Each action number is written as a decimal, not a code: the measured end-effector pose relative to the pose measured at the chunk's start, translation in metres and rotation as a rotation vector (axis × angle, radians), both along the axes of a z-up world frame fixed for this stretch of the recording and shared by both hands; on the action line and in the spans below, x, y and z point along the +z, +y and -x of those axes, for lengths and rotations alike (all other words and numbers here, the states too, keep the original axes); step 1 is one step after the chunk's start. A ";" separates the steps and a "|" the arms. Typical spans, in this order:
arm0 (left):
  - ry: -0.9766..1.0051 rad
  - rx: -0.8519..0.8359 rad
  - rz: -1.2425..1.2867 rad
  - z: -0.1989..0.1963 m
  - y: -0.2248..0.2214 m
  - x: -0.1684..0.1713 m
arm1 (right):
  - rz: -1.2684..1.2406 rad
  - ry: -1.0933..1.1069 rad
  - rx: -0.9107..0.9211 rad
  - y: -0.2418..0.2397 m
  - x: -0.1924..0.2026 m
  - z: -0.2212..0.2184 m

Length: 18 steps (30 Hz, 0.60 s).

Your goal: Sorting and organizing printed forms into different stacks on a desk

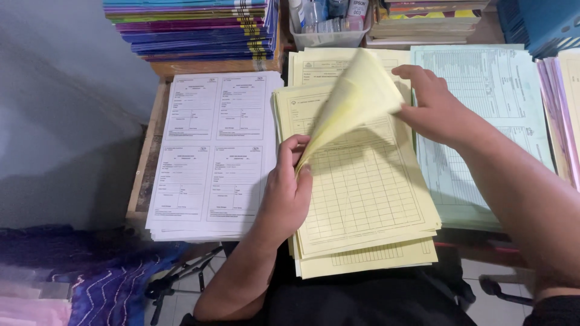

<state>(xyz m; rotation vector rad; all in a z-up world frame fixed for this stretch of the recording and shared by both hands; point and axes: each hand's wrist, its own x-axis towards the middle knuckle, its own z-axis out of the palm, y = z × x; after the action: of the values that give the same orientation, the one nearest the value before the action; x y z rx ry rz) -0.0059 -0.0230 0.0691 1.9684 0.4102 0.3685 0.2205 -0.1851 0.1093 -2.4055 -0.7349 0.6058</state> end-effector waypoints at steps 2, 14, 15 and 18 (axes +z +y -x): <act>-0.034 -0.010 0.021 0.002 0.000 -0.005 | 0.011 0.000 -0.003 0.000 -0.002 0.001; -0.458 -0.142 0.453 0.010 -0.002 0.007 | -0.142 0.245 -0.174 -0.016 0.023 0.027; -0.469 -0.145 0.457 0.012 -0.002 0.009 | -0.222 0.353 -0.197 -0.020 0.022 0.028; -0.457 -0.153 0.493 0.017 0.001 0.016 | -0.600 0.643 -0.321 -0.019 0.020 0.036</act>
<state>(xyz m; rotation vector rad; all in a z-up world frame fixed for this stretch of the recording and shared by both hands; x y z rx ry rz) -0.0232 -0.0218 0.0849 1.3726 0.0435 0.5452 0.1843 -0.2042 0.1295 -1.5887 -0.1976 0.8193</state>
